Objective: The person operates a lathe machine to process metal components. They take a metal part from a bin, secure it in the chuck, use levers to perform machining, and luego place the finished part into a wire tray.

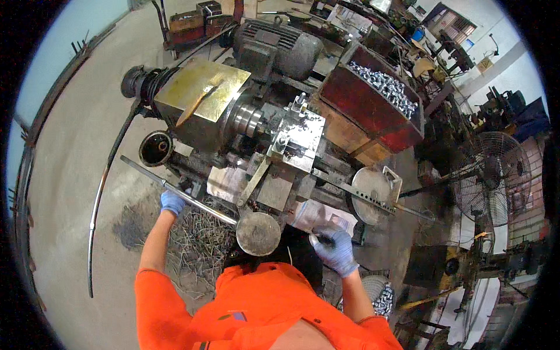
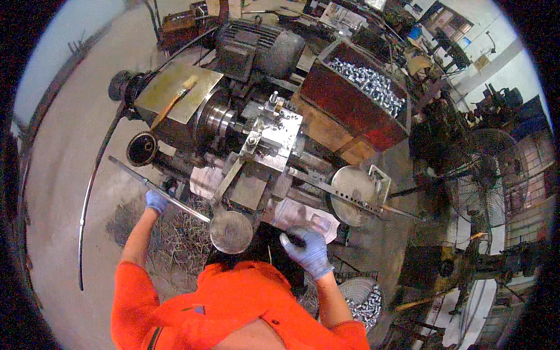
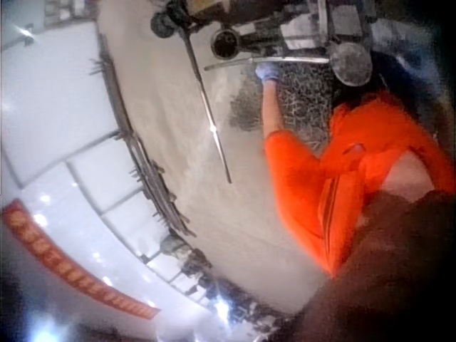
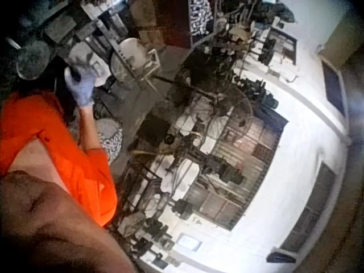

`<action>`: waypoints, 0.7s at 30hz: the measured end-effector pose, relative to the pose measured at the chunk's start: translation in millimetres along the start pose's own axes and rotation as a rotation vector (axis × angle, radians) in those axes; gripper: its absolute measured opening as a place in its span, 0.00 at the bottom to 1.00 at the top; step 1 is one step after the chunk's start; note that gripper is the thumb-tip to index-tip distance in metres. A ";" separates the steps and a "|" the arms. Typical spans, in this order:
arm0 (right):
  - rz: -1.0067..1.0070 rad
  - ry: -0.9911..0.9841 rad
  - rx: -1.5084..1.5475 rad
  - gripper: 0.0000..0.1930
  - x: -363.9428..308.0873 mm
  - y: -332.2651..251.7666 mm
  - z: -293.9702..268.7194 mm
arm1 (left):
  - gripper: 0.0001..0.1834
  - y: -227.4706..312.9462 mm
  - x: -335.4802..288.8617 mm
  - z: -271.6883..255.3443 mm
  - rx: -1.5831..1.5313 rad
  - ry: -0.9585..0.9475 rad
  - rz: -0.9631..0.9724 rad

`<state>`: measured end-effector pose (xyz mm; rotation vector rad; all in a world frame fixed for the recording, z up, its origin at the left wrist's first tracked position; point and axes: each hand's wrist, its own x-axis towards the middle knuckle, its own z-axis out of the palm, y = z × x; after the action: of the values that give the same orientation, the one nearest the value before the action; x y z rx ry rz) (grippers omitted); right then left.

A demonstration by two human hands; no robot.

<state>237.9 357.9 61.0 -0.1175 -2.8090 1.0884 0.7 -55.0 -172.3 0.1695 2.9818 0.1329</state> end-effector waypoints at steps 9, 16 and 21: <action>0.054 0.020 -0.003 0.11 -12.1 14.1 -5.7 | 0.14 -31.0 4.3 21.6 0.125 -0.033 0.159; 0.082 0.137 -0.006 0.09 -11.1 29.7 -29.0 | 0.15 -16.7 -3.3 26.5 -0.001 -0.094 -0.074; -0.077 0.140 -0.141 0.09 26.0 8.1 -50.4 | 0.18 -42.7 -25.3 -12.1 -0.093 -0.249 -0.047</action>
<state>219.8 400.5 94.7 -0.0945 -2.7372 0.8309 19.1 -101.2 -160.8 0.0975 2.7229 0.2263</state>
